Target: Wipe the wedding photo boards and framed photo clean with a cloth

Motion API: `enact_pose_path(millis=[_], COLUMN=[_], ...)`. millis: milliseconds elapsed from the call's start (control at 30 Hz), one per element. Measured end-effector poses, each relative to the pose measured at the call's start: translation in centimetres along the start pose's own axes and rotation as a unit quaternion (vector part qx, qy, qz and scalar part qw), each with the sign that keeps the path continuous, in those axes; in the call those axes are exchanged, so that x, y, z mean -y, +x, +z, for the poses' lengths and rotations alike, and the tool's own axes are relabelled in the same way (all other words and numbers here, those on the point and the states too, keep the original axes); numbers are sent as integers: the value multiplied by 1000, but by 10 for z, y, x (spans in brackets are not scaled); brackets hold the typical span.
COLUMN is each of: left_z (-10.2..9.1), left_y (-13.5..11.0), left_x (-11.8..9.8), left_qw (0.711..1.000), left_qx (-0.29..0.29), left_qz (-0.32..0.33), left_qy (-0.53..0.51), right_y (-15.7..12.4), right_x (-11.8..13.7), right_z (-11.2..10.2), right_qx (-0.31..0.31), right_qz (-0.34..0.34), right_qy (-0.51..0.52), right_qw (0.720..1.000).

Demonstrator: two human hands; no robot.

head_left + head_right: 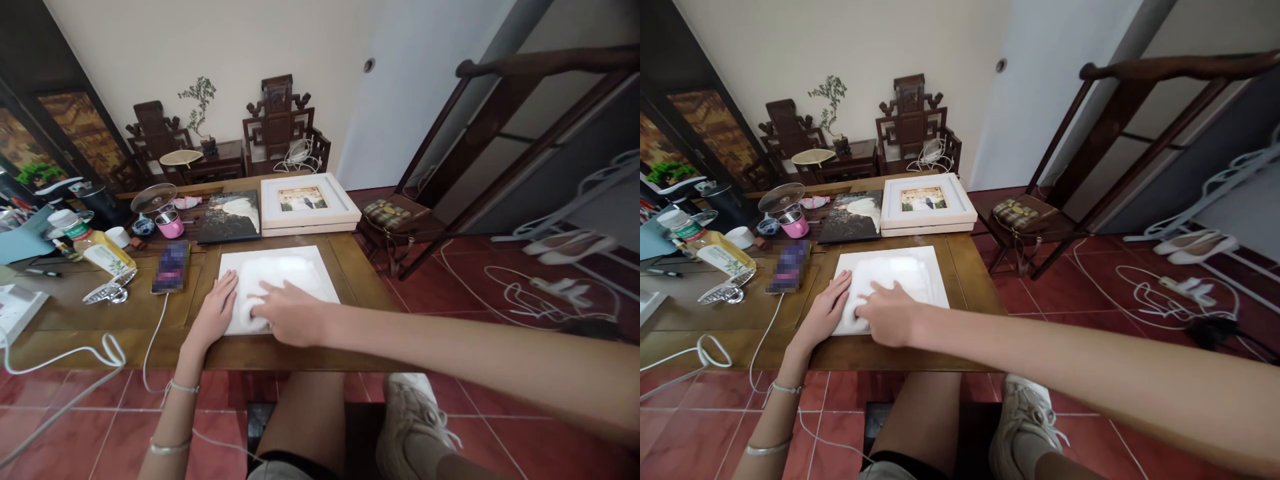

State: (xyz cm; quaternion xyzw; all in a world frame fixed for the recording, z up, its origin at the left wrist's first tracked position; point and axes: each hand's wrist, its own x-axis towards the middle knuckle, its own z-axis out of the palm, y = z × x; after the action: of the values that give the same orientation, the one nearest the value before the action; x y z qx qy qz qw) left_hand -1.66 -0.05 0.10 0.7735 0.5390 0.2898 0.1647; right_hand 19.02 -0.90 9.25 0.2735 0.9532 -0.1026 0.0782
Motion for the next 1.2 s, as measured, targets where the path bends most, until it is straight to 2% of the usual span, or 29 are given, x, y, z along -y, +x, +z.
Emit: enact_pose_path(millis=[167,300,400,467,700,800,933,1100,1200], left_z=[0,-1,-1,-1,-2,-2,-1,-1,-3], left_y=[-1,0,1,1,0,-1,-1,0,-2], left_x=[0,0,0,-1,-2,0,0,-2,-7], left_qw=[1000,1000,1000,1000,1000,1000,1000,1000,999], left_qx=[-5,-12,-14,-14,-1,4,5,-6,-15], left_qz=[6,4,3,2,5,7,3,-8,-23], left_qy=[-1,5,3,0,-1,0,1,-13,-35], right_y=[39,60,57,47,-12,-24,-16,15,36], right_x=[-51,-70,-68,-58,14,32,19,-23,-35], right_z=[-7,-9,-8,-7,4,7,3,0,4], right_qx=[-31,-51,-57,-51,-11,4,-5,-36,-75], right_qz=[17,34,30,14,-60,-67,-40,27,65], right_qy=[-19,-18,-24,-28,-1,19,38,11,-26], right_qw=[999,998,998,998,998,998,998,999,995])
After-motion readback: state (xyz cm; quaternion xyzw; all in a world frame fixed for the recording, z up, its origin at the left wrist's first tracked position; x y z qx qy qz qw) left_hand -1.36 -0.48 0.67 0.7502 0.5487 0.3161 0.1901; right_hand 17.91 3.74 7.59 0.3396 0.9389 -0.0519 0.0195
